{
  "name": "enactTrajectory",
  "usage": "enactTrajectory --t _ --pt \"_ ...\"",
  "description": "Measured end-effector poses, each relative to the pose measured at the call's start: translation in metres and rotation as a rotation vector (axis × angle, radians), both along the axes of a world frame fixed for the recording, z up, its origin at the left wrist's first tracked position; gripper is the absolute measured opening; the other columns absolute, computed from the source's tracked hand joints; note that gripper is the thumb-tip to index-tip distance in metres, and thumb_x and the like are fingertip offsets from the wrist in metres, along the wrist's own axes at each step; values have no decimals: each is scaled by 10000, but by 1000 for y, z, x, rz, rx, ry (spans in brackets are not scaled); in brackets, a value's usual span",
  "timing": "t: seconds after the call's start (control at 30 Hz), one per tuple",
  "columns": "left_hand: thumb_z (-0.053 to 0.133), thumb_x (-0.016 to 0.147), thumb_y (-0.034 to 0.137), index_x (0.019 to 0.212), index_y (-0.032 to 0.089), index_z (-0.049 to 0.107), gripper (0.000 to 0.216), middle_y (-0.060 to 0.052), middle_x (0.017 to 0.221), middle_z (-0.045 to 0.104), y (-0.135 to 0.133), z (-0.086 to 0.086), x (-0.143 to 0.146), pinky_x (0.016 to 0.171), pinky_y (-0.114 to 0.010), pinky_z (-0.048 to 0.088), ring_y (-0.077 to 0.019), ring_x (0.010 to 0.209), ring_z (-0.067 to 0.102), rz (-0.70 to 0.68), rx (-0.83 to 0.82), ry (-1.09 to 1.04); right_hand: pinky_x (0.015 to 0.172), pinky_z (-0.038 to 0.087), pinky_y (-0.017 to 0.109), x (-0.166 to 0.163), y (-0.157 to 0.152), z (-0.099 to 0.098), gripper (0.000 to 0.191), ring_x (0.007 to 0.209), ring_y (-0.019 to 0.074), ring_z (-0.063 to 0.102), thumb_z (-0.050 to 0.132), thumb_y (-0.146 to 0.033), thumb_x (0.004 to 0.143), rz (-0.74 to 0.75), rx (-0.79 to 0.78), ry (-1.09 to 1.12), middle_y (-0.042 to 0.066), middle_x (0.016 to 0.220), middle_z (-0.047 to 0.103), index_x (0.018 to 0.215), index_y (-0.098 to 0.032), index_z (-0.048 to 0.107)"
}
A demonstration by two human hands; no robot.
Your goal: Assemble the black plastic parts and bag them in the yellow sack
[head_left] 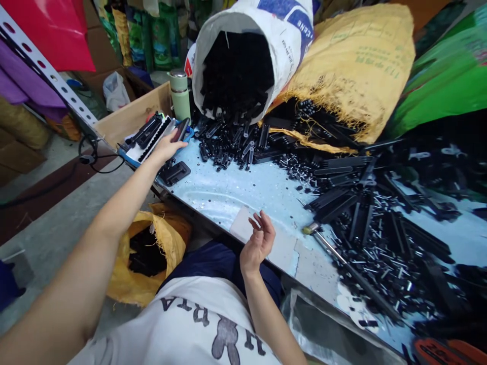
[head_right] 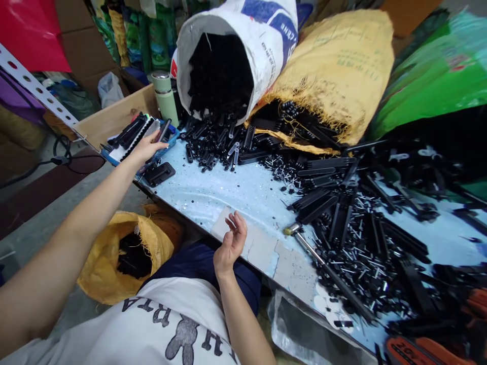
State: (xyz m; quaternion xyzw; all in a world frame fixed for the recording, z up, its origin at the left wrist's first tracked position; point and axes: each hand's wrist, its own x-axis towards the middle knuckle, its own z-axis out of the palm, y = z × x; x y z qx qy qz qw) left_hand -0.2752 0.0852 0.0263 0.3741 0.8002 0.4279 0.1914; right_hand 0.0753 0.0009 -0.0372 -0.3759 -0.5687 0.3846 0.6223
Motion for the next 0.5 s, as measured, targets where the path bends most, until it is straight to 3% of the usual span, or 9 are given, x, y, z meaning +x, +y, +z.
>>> enactTrajectory --t 0.17,0.37,0.5 --pt "679 692 422 1338 179 462 724 -80 1322 534 -5 -7 -24 1004 -361 357 -255 1168 516 -31 -164 120 867 493 462 0 1 -4 323 1072 226 558 392 -321 919 32 0 24 120 1255 483 1209 -235 505" --pt "569 732 597 1408 194 339 820 -174 1441 344 -14 -13 -23 1010 -548 255 -418 1275 306 24 -325 587 825 509 437 6 3 -5 302 1022 215 579 393 -305 921 28 7 1 118 1218 499 1179 -223 524" --pt "404 850 536 1407 162 320 677 -202 1442 305 -22 -14 -26 991 -547 251 -412 1266 292 -7 -329 745 806 515 425 10 3 -8 288 999 209 581 390 -303 922 24 -12 -28 116 1186 515 1157 -217 533"
